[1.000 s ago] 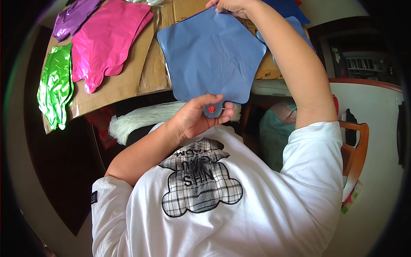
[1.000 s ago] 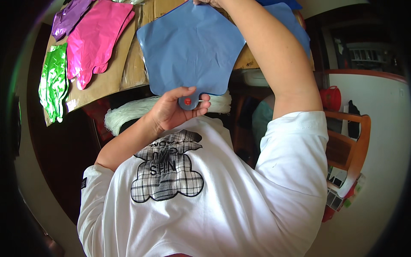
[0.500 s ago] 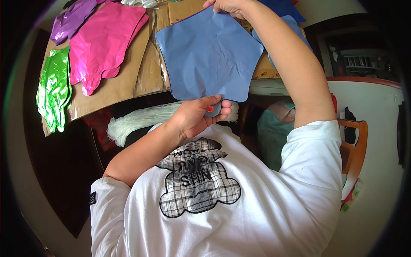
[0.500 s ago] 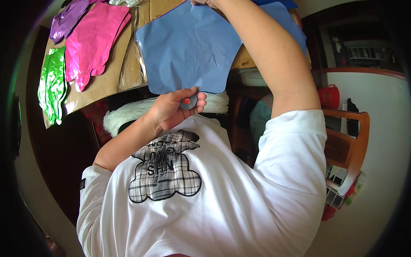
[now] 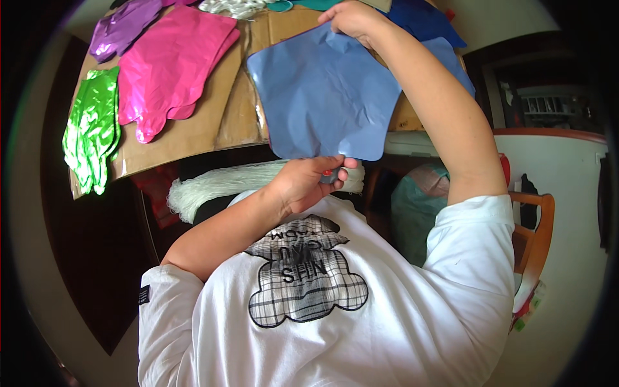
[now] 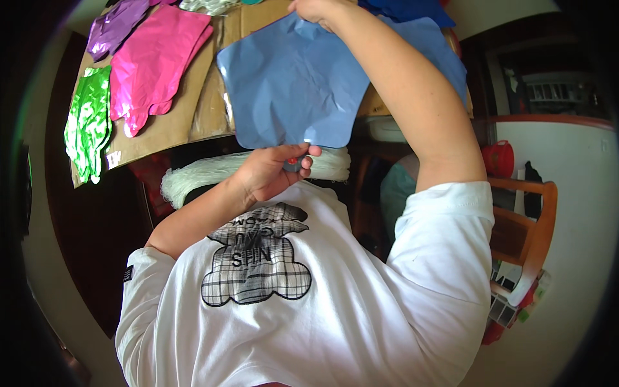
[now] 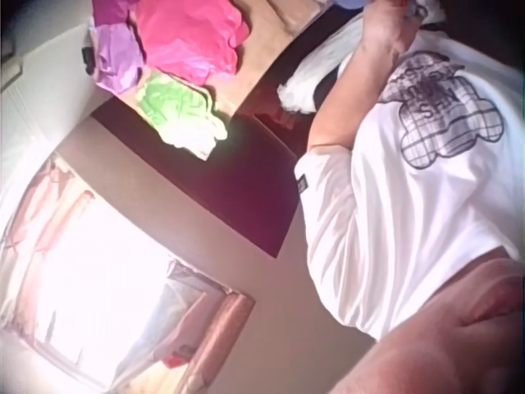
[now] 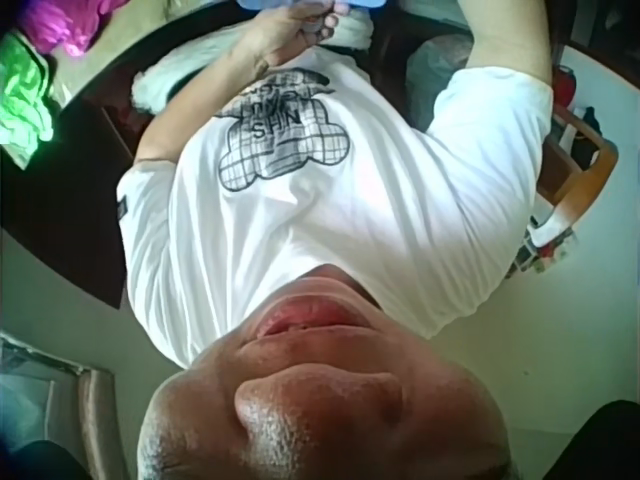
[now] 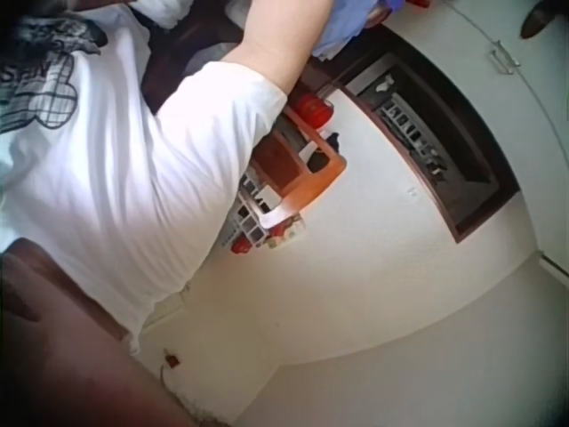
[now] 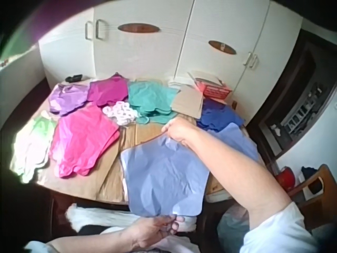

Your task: Folding colored plastic bags and inserting them into clear plastic retail packaging with a cardboard backing.

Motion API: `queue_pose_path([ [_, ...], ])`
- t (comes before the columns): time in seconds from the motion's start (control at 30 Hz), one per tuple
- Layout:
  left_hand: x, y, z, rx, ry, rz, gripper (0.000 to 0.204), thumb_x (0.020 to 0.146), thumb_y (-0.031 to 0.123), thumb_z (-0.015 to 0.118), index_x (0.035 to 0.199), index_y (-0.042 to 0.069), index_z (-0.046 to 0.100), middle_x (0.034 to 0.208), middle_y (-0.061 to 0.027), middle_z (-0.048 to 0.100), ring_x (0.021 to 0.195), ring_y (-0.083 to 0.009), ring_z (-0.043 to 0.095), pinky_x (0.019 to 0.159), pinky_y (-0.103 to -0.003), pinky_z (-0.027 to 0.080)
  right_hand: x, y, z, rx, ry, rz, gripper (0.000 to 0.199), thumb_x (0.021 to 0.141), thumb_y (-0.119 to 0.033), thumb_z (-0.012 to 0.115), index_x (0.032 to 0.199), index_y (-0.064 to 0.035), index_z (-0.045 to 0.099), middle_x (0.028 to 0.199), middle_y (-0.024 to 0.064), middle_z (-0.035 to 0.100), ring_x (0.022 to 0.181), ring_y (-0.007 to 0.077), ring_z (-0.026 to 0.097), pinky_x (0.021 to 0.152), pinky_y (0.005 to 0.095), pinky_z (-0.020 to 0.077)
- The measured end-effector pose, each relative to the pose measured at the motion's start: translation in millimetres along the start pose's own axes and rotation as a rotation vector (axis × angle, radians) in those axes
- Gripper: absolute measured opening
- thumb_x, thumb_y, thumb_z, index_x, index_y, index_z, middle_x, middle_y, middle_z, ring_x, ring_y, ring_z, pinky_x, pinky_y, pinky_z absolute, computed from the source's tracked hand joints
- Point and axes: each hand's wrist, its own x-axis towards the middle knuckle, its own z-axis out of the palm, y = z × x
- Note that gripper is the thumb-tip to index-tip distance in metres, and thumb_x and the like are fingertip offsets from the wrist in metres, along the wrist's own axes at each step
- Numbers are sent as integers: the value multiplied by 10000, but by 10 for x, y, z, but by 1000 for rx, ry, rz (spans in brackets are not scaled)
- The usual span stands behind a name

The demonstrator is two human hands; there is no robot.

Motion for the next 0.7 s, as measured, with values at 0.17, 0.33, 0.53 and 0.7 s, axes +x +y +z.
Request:
queue_pose_path([
  [0.17, -13, 21, 3, -30, -16, -13, 175, 958, 125, 494, 1045, -10, 564, 1016, -81, 637, 827, -142, 577, 778, -286, 486, -105, -313, -149, 183, -218, 194, 364, 719, 94, 497, 1027, -11, 658, 813, 83, 625, 691, 136, 576, 606, 287, 501],
  [0.33, -49, 57, 87, -77, -2, -22, 195, 970, 167, 489, 1050, 2, 555, 1004, -103, 640, 857, -160, 606, 782, -303, 506, -125, -371, -191, 214, -249, 247, 374, 730, 98, 480, 1051, -3, 643, 810, 96, 624, 665, 144, 587, 566, 285, 503],
  [0.53, 14, 12, 42, -53, 53, 2, 162, 978, 165, 488, 995, 17, 552, 884, -67, 605, 759, -133, 537, 741, -287, 484, -120, -442, -239, 208, -288, 271, 377, 737, 112, 468, 1059, 4, 633, 799, 108, 623, 621, 153, 592, 538, 291, 510],
  [0.7, 15, 14, 61, -98, 41, 11, 151, 978, 153, 494, 956, 21, 564, 839, -50, 573, 712, -118, 486, 699, -275, 456, -152, -549, -279, 244, -277, 289, 358, 753, 111, 474, 1052, 1, 637, 791, 107, 626, 618, 149, 592, 528, 292, 507],
])
